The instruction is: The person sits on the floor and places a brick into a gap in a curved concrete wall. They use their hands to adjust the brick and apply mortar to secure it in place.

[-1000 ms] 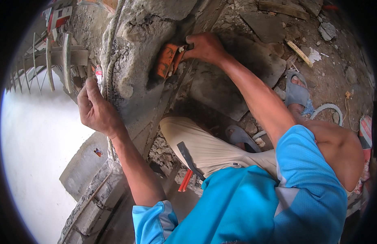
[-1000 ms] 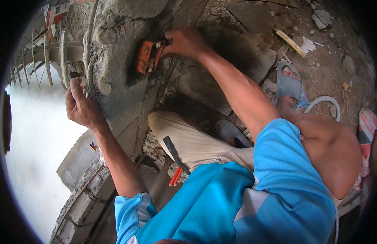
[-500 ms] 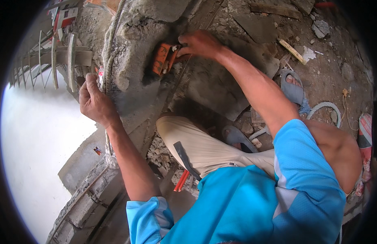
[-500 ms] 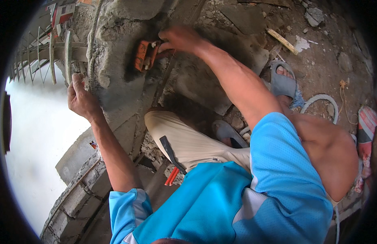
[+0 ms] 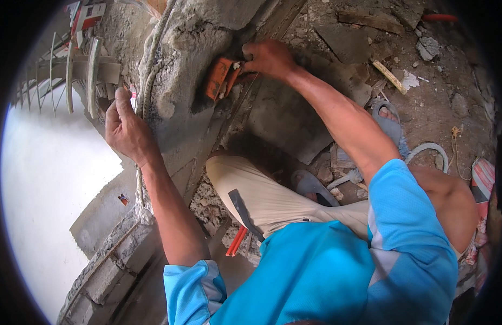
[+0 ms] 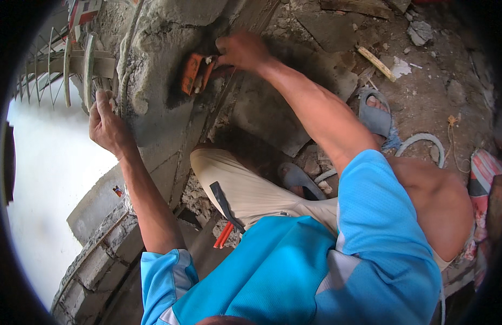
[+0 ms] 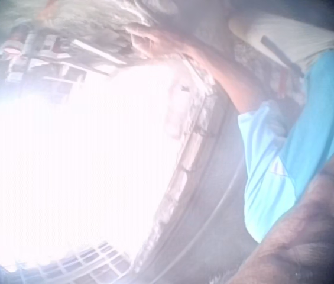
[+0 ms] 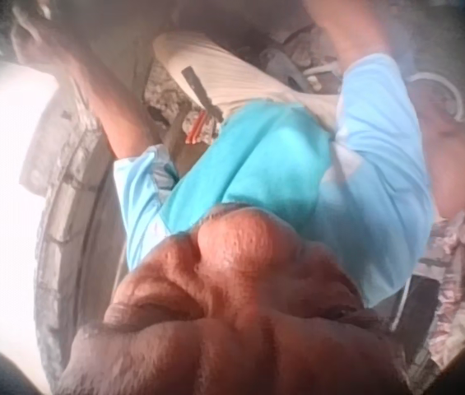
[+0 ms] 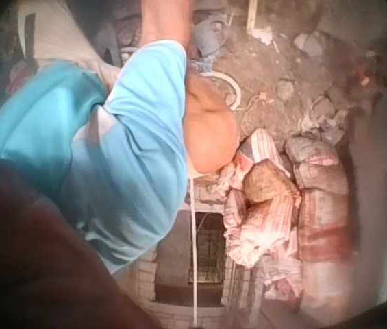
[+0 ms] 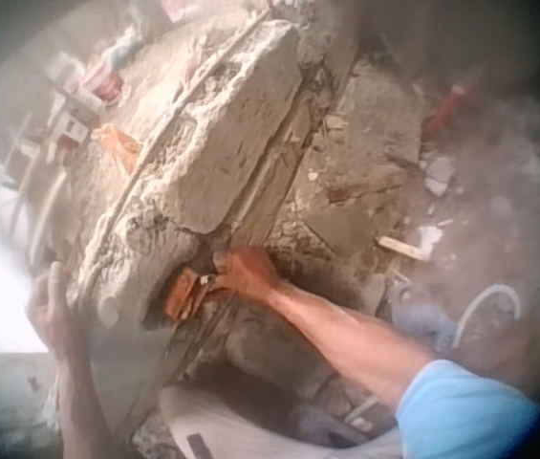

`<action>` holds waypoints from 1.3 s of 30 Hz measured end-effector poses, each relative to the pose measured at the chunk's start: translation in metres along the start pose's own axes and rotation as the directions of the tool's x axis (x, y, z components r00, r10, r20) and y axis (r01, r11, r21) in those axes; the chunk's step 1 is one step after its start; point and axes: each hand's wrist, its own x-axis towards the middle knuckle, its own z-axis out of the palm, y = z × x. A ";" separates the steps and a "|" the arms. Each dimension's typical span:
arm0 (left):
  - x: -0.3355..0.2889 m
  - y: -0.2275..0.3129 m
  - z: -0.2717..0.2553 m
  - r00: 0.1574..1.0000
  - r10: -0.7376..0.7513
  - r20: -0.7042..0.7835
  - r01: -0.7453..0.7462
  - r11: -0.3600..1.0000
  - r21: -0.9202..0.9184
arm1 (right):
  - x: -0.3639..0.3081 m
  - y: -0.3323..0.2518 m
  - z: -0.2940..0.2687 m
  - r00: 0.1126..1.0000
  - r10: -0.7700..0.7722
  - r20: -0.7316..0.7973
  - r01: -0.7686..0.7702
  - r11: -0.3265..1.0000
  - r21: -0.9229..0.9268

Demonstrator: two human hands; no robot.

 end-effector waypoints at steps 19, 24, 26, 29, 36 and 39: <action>0.002 -0.002 -0.006 0.997 -0.063 0.033 0.063 0.998 0.008 | 0.019 0.015 -0.016 0.987 -0.138 0.088 0.143 0.988 -0.057; 0.000 0.001 -0.007 0.999 -0.047 0.011 0.047 0.998 -0.052 | 0.023 0.014 -0.019 0.970 -0.199 0.140 0.218 0.966 -0.139; 0.000 0.001 -0.005 0.999 -0.045 -0.007 0.045 0.995 -0.087 | 0.020 0.011 -0.017 0.970 -0.212 0.122 0.228 0.964 -0.138; -0.001 0.000 0.001 0.999 -0.015 -0.050 0.011 0.997 -0.078 | 0.015 0.015 -0.013 0.970 -0.234 0.070 0.242 0.961 -0.133; -0.001 -0.003 -0.004 0.996 -0.035 -0.081 0.031 0.998 -0.054 | 0.009 0.009 -0.016 0.942 -0.322 0.093 0.332 0.934 -0.134; 0.000 -0.006 -0.006 0.996 -0.031 -0.087 0.028 0.999 -0.039 | -0.003 0.007 -0.013 0.945 -0.320 0.066 0.325 0.941 -0.098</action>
